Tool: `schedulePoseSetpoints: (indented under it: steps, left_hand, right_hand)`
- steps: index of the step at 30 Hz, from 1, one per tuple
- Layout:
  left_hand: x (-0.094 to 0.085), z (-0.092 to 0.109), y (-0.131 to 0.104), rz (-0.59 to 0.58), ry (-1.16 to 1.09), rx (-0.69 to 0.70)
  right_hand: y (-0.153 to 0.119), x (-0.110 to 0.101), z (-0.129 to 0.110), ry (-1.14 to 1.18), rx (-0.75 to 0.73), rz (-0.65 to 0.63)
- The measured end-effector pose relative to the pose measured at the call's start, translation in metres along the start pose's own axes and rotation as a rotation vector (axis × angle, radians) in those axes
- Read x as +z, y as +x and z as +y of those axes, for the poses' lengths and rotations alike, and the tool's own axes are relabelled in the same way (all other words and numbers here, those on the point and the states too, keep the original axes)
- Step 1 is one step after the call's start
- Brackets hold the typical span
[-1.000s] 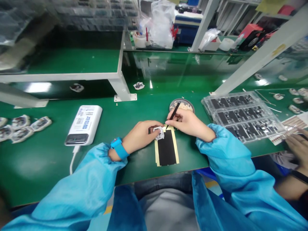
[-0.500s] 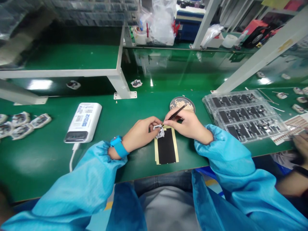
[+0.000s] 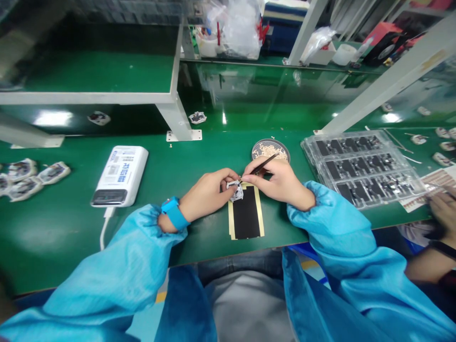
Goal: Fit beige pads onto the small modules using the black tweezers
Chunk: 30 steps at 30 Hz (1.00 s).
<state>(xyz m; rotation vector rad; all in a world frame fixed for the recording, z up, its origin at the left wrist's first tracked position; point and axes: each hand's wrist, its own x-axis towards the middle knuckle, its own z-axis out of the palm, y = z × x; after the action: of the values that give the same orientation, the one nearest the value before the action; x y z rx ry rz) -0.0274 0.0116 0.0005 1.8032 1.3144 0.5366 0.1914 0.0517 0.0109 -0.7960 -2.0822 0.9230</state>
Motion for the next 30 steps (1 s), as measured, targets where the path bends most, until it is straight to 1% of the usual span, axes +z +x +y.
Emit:
schedulePoseSetpoints:
  steps: [7,17,24,30]
  left_hand:
    - [0.0001,-0.0015,-0.0007,0.003,0.000,-0.002]
    - [-0.0001,-0.0028,-0.0022,-0.001,0.004,0.011]
    - [-0.0012,-0.0020,-0.0025,-0.009,0.000,-0.002]
    - [-0.0009,-0.0021,-0.0013,-0.010,0.006,0.005]
  right_hand:
    - [0.0003,0.0002,-0.0009,-0.001,0.007,-0.005]
    - [0.0006,-0.0002,0.0000,-0.051,-0.032,-0.009]
    - [0.0009,0.0013,-0.0005,-0.027,-0.050,0.004]
    - [0.0011,0.0020,0.0009,-0.051,-0.060,-0.006]
